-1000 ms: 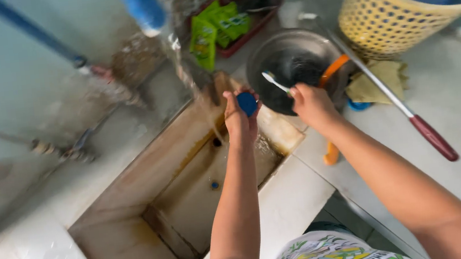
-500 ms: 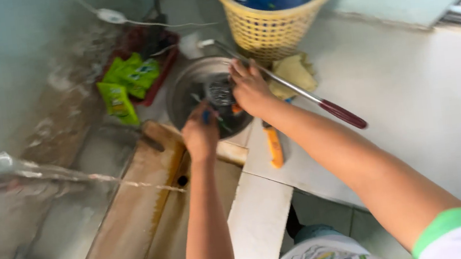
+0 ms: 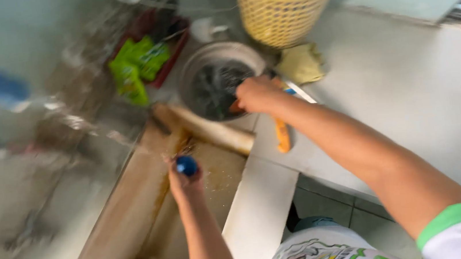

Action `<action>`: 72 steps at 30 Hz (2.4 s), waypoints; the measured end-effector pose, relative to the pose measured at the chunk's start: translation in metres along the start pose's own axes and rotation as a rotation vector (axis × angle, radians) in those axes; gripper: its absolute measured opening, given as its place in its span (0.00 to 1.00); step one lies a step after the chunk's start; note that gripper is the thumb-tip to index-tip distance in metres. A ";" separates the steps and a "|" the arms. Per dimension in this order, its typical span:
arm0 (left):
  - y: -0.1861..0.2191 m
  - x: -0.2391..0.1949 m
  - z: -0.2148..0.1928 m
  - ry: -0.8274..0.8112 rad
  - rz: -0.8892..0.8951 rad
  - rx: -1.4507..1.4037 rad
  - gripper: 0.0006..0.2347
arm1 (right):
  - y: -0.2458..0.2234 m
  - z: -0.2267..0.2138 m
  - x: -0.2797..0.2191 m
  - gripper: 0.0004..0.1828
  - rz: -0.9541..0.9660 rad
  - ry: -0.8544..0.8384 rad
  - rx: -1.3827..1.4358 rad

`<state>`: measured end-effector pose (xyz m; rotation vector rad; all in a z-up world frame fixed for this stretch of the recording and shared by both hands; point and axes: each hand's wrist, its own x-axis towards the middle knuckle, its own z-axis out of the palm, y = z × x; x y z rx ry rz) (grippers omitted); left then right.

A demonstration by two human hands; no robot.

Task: Cleaning and rinsing large plastic water jugs in a service sink.

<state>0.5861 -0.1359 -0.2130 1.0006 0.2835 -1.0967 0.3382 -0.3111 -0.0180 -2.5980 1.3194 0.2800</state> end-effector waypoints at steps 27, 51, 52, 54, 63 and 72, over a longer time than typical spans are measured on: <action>0.063 -0.068 -0.047 -0.027 -0.035 -0.589 0.21 | -0.224 0.041 -0.122 0.10 -0.645 0.691 0.657; 0.057 -0.096 -0.039 -0.091 0.464 -0.412 0.24 | -0.222 0.037 -0.144 0.11 -0.689 0.700 0.487; 0.057 -0.085 -0.047 -0.327 0.556 -0.441 0.25 | -0.212 0.041 -0.147 0.11 -0.674 0.652 0.473; 0.054 -0.071 -0.056 -0.560 0.647 -0.466 0.27 | -0.204 0.045 -0.151 0.11 -0.659 0.602 0.458; 0.059 -0.101 -0.026 -0.339 0.331 -0.599 0.21 | -0.216 0.037 -0.136 0.11 -0.682 0.720 0.578; 0.050 -0.104 -0.019 -0.590 0.265 -0.476 0.06 | -0.210 0.057 -0.123 0.12 -0.558 0.570 0.864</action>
